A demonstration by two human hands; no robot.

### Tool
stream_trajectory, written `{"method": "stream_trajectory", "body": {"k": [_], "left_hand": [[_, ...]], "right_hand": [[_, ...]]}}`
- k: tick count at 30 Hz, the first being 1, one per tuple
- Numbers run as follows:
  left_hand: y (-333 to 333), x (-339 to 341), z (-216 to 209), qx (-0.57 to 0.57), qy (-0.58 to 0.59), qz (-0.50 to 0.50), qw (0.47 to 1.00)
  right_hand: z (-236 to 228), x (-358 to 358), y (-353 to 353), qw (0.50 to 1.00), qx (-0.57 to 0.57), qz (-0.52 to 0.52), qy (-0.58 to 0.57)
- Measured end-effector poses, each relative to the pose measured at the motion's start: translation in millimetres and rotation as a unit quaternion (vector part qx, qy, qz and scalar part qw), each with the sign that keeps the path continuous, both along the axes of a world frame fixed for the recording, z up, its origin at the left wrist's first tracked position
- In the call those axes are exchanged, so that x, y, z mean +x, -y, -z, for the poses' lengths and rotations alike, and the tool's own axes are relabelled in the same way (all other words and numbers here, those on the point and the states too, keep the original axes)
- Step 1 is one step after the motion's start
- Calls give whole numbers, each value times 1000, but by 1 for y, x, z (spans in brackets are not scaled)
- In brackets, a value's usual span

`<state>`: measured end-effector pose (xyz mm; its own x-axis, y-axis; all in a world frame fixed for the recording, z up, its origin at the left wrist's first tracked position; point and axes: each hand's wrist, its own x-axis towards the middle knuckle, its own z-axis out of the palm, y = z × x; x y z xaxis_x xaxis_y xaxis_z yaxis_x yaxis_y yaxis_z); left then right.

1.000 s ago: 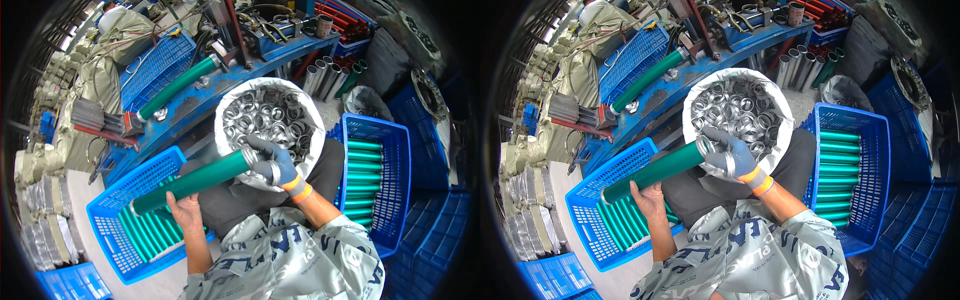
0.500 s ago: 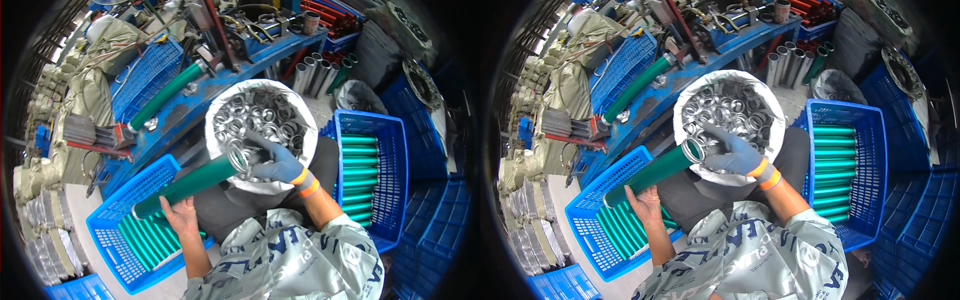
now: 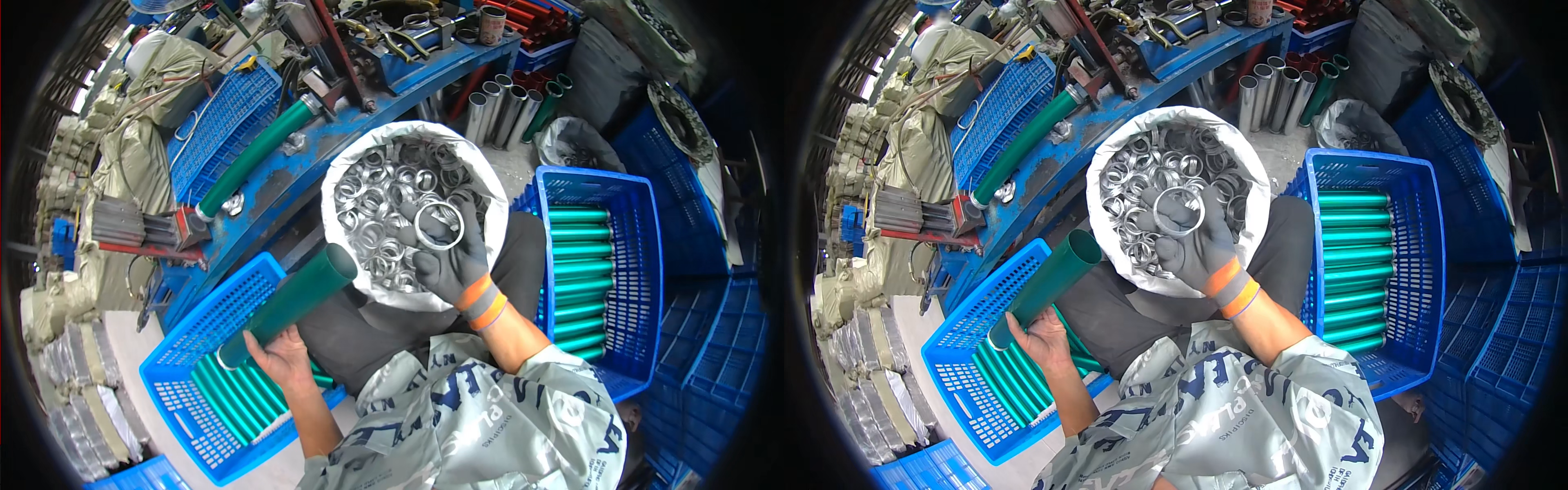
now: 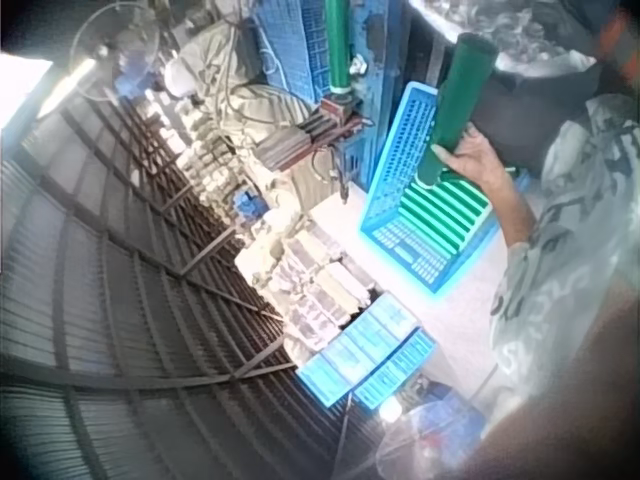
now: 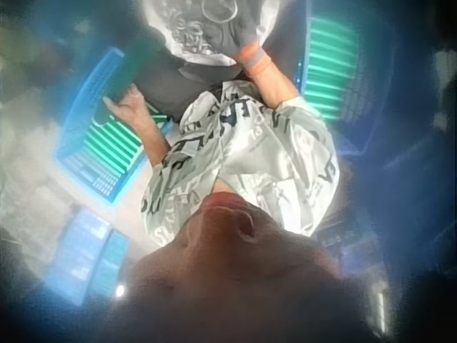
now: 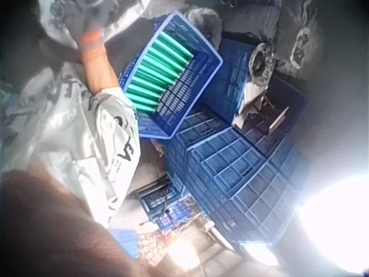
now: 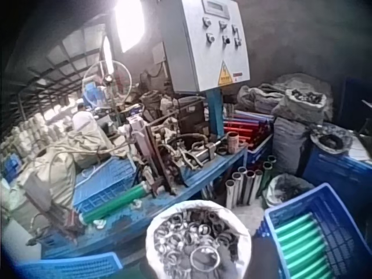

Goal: The person fits metal rings onto the ends of metal tubes by hand, then places the assembled tubes into blue crates.

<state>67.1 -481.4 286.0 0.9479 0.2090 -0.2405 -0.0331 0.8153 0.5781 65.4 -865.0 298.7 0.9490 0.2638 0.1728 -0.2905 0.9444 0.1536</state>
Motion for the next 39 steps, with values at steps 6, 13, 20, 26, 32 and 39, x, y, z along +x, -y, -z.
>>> {"method": "stream_trajectory", "body": {"k": [6,13,20,26,32,39], "left_hand": [[9,-2,-3,-24,12,26,999],[26,-11,-10,-44,29,56,997],[29,-13,-9,-19,56,94,994],[31,-15,-10,-21,42,81,996],[30,-18,1,-65,22,72,995],[33,-17,-3,-56,30,82,995]], "right_hand": [[-28,-10,7,678,-700,189,118],[-26,-15,-3,851,-511,110,44],[31,-17,-23,980,-169,102,21],[27,-1,-10,992,3,6,130],[6,-17,-4,867,-493,60,44],[38,-26,-25,980,-172,92,-40]]}}
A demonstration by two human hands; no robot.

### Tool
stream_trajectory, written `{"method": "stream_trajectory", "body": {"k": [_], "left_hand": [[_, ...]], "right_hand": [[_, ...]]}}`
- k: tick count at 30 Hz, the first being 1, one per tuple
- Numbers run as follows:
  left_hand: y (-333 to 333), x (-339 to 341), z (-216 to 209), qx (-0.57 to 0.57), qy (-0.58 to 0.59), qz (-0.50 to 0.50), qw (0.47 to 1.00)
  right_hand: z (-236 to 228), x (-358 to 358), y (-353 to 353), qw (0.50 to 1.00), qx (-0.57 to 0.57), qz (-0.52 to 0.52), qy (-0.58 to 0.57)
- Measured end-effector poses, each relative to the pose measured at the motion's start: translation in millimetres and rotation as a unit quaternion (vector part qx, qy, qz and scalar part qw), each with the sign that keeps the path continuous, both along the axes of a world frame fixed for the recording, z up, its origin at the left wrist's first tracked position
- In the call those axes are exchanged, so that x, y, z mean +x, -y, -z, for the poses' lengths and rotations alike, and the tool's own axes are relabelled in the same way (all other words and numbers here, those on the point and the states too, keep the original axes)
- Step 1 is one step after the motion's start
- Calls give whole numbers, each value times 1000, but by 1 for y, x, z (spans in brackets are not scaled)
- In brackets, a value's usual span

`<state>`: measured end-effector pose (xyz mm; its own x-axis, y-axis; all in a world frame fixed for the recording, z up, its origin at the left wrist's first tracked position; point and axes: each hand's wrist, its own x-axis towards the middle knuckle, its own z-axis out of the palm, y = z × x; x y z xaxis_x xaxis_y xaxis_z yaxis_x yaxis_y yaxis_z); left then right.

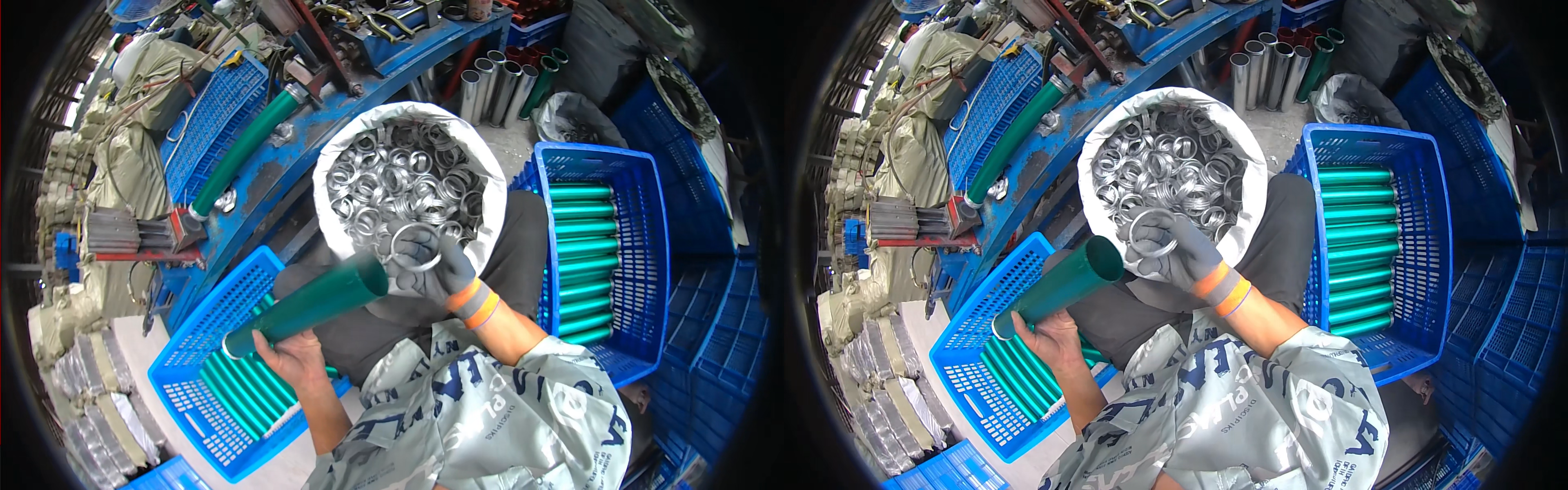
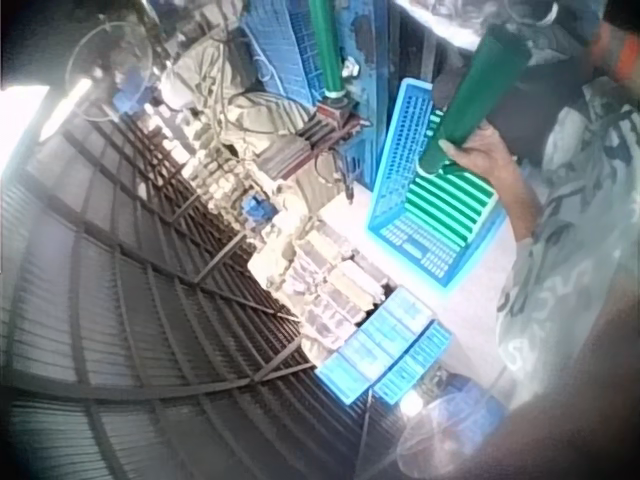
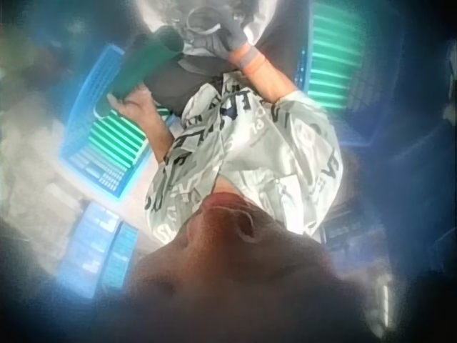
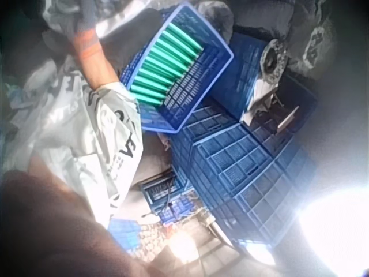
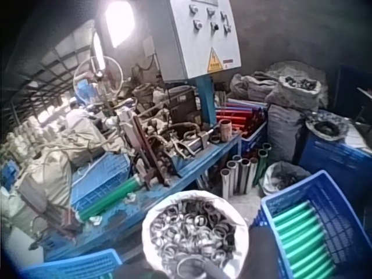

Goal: The person fits metal rings onto the ends of metal tubes by hand, then places the assembled tubes into blue crates.

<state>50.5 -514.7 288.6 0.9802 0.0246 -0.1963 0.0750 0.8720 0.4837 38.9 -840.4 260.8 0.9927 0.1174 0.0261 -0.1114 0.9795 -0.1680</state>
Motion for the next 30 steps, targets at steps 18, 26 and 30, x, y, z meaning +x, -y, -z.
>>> {"method": "stream_trajectory", "body": {"k": [18,26,30], "left_hand": [[-2,0,13,4,7,14,1000],[1,0,15,20,-2,6,1000],[6,0,13,32,2,24,999]], "right_hand": [[-26,-2,5,951,288,-97,-49],[-5,-4,6,962,233,-129,69],[2,-6,7,968,215,-113,64]]}}
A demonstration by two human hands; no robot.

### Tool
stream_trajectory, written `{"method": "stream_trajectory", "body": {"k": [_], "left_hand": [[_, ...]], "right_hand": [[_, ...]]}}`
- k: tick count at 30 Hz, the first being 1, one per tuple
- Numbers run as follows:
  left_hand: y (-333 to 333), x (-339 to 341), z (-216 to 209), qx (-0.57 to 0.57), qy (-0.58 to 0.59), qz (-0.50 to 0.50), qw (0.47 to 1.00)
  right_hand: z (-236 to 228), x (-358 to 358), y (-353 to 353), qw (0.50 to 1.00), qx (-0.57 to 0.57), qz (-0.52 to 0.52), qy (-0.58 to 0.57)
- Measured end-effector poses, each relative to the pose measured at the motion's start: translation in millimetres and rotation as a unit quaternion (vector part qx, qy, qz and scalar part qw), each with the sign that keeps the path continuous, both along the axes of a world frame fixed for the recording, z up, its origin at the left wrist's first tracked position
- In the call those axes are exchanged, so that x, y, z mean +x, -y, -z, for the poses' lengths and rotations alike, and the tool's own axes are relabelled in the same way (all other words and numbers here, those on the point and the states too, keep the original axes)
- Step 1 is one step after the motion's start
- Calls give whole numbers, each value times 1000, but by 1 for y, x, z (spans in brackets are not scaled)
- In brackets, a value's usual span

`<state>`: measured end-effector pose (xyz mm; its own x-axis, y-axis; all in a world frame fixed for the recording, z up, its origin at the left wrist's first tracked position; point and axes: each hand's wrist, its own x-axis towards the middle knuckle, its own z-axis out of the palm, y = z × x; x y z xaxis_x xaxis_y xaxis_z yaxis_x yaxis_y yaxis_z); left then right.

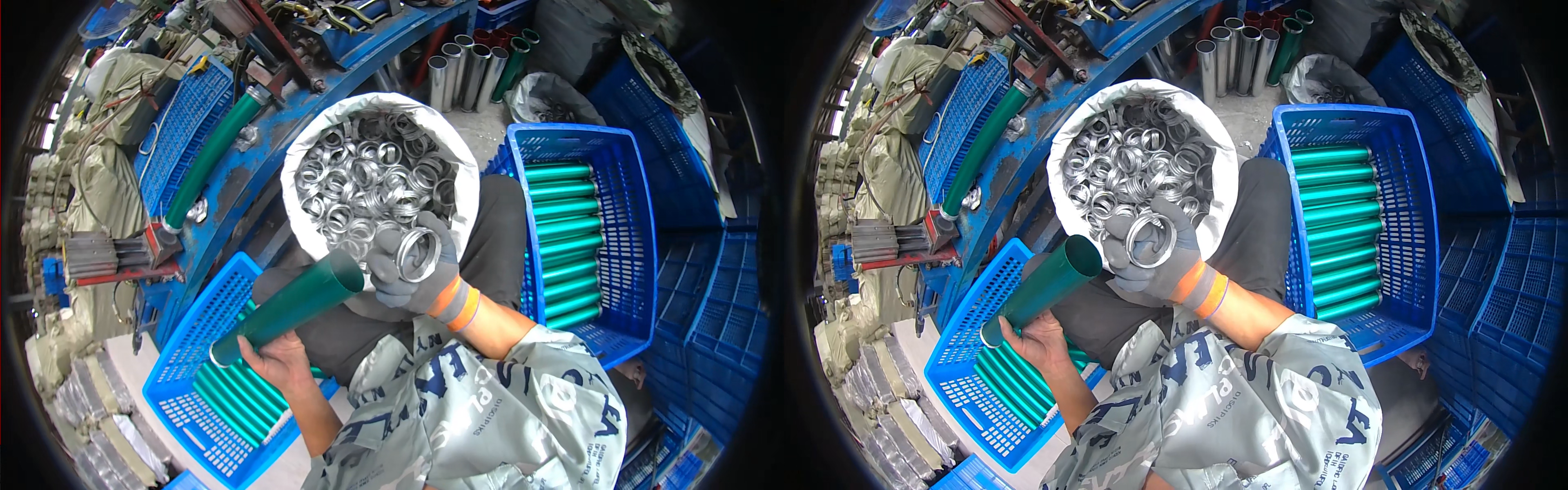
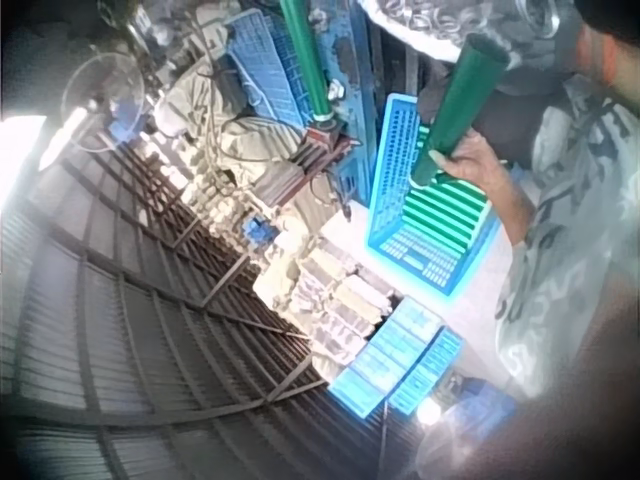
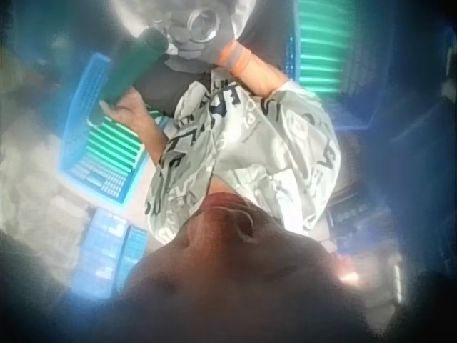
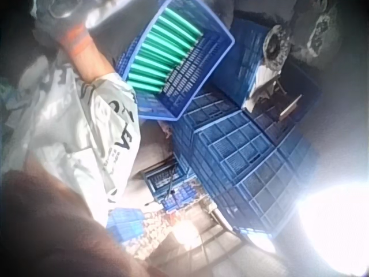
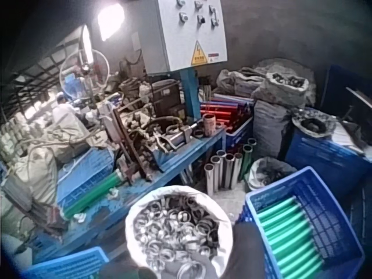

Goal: The person fits metal rings onto the ends of metal tubes by hand, then places the assembled tubes into blue crates.

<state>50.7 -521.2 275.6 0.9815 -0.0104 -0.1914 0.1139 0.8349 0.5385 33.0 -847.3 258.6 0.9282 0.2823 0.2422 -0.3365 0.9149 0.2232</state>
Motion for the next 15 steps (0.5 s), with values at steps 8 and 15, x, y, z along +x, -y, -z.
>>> {"method": "stream_trajectory", "body": {"k": [8,15], "left_hand": [[-4,1,5,-16,-15,-13,1000],[-7,5,10,-26,-4,-14,1000]], "right_hand": [[8,0,-5,998,35,36,31],[8,1,-3,997,16,77,-27]]}}
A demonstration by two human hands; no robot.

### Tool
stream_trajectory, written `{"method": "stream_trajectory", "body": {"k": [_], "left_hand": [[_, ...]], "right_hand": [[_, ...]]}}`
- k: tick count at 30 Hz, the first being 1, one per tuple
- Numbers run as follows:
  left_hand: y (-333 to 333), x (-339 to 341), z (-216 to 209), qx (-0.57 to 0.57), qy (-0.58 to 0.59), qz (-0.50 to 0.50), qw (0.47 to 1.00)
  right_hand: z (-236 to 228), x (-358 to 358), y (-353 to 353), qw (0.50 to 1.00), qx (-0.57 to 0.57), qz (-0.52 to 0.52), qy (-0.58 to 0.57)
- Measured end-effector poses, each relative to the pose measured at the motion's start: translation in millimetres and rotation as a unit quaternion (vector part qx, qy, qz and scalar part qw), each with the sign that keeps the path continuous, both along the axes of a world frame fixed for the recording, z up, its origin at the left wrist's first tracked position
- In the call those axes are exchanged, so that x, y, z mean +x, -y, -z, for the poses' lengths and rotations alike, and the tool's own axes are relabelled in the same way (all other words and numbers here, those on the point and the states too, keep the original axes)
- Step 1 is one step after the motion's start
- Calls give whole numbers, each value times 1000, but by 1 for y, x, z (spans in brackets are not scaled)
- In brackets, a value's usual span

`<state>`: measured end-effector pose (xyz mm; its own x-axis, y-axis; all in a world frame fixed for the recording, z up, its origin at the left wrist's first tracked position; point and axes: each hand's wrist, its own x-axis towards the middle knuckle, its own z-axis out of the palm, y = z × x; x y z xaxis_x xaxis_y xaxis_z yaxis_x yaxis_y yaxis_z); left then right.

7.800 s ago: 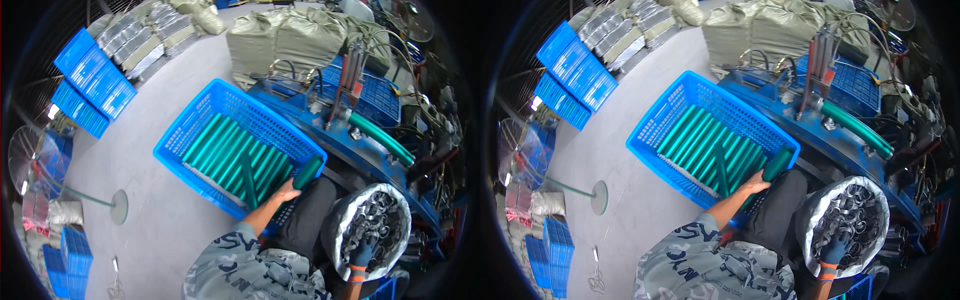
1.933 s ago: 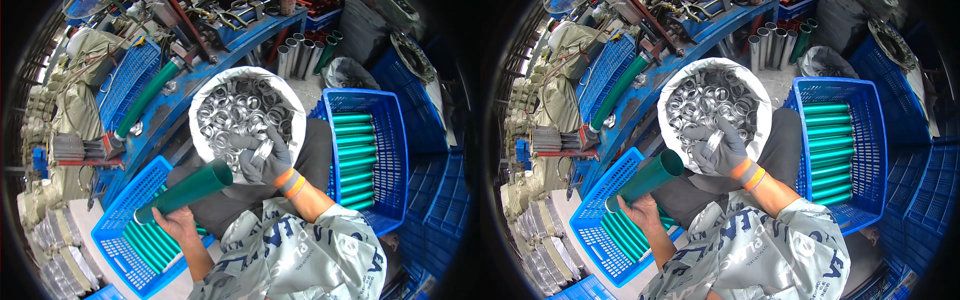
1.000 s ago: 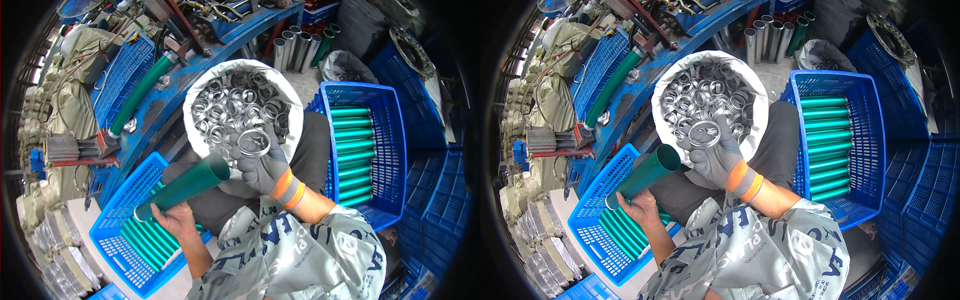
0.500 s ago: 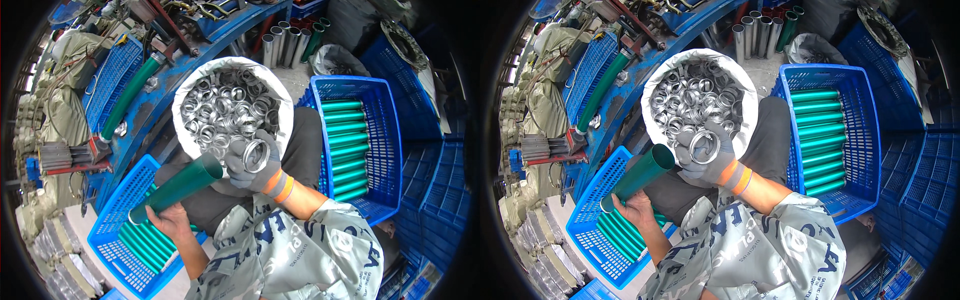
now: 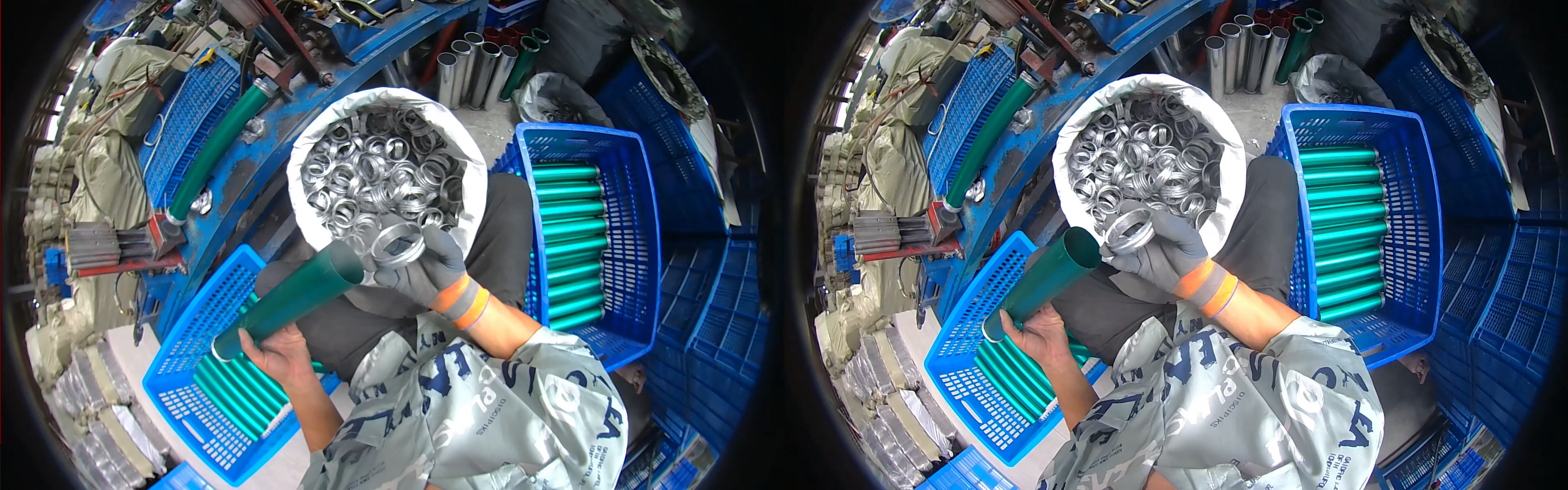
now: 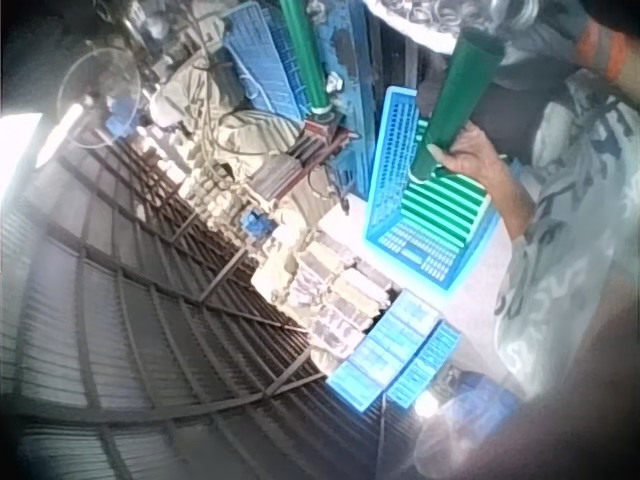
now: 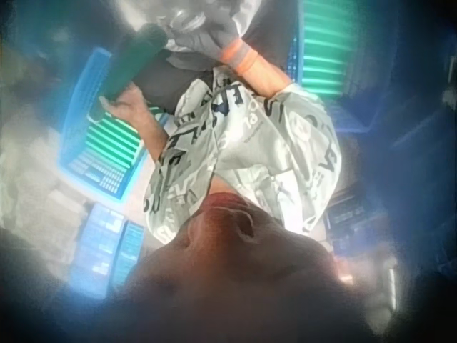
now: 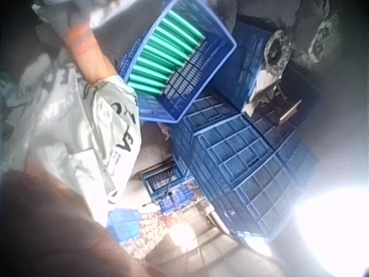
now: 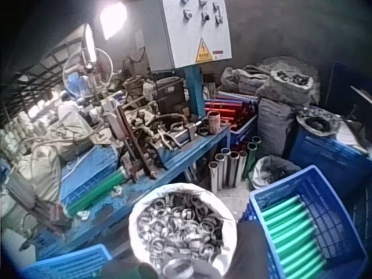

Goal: The person fits metal rings onto the ends of metal tubes by hand, then places the assembled tubes into blue crates.

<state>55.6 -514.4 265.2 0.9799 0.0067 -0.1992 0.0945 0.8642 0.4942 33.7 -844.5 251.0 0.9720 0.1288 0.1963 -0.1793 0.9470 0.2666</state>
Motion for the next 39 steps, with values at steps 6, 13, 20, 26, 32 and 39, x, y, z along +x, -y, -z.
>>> {"method": "stream_trajectory", "body": {"k": [6,13,20,26,32,39], "left_hand": [[0,0,-3,-3,-3,-6,1000],[-1,-2,-6,13,14,-23,1000],[5,-5,-17,103,34,-37,993],[-2,-6,-20,145,26,-57,987],[-8,-2,-11,181,33,-74,980],[-15,14,-1,136,47,-50,988]], "right_hand": [[-8,-3,-1,999,-26,21,-23],[-3,2,2,952,-249,79,-157],[11,18,-4,870,-472,82,-117],[-3,26,-8,863,-492,77,-80],[-20,29,1,786,-614,-14,-74],[-37,37,-16,806,-586,57,-57]]}}
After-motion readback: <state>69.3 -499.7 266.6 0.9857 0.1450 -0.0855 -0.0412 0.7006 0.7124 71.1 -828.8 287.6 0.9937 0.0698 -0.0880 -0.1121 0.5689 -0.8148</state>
